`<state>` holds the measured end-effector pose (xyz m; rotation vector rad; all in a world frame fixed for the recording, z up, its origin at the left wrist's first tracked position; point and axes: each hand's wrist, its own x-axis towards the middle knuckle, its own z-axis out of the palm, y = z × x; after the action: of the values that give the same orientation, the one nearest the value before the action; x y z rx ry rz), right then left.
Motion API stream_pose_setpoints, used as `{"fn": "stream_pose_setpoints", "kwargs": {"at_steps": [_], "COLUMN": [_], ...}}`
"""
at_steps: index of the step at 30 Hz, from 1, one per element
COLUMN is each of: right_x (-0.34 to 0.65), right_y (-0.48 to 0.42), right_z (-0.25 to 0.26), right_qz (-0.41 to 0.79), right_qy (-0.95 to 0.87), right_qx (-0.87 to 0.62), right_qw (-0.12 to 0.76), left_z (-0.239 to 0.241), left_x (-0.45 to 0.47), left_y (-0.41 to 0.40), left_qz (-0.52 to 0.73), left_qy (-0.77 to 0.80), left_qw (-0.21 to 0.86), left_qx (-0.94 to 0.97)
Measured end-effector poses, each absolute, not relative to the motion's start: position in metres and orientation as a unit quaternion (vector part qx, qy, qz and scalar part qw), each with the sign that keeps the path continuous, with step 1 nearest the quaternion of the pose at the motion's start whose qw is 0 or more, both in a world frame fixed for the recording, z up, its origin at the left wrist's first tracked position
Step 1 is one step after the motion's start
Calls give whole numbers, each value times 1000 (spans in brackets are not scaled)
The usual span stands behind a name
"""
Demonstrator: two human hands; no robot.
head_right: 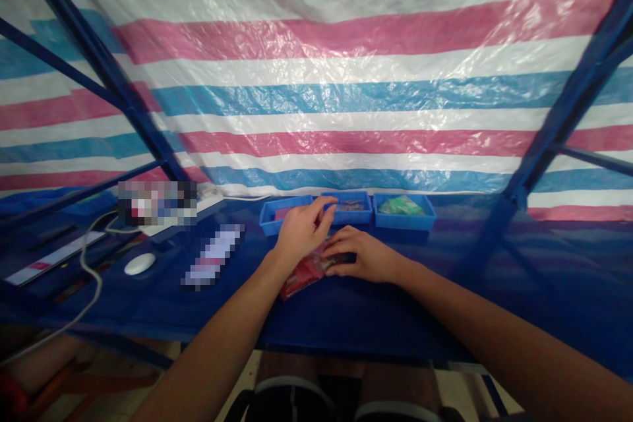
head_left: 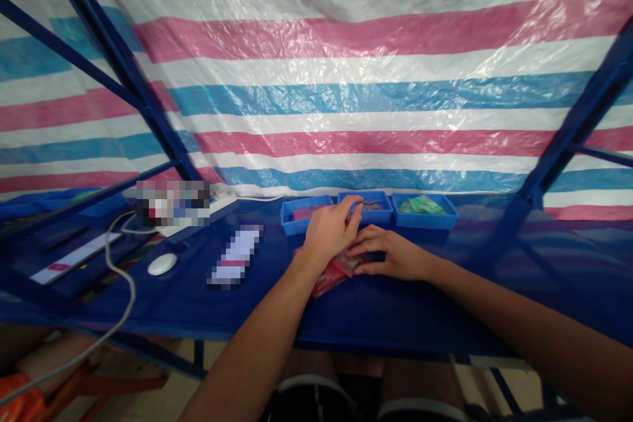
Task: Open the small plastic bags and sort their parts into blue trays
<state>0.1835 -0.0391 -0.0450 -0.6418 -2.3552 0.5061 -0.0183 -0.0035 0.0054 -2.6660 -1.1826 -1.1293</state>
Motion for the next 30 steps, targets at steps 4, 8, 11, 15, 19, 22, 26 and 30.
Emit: {"fn": "stream_pose_setpoints", "kwargs": {"at_steps": [4,8,11,15,19,22,26,30], "right_x": [189,189,193,201,205,205,209,215], "right_y": [-40,-40,-34,-29,-31,-31,-29,-26], "right_z": [-42,-36,-33,-28,-23,-22,-20,-21], "right_qz": [211,224,268,343,379,386,342,369], "right_qy": [-879,-830,-749,-639,-604,-595,-589,-581], "right_qx": [-249,-294,-354,-390,-382,-370,-392,-387], "right_qw": [348,417,492,567,589,601,619,613], "left_z": [3,6,9,7,0,-2,-1,0], "left_x": [-17,-16,-14,-9,-5,-5,-6,-7], "left_y": [-1,-3,-5,-4,-1,1,1,2], "left_qz": [-368,-418,-451,-459,-453,-453,-423,-445], "left_qy": [-367,-325,-271,-264,-278,-274,-277,-300], "left_qw": [-18,-69,-106,-136,-215,-288,-290,-284], "left_qx": [-854,-846,-844,-838,-819,-798,-812,-795]}}
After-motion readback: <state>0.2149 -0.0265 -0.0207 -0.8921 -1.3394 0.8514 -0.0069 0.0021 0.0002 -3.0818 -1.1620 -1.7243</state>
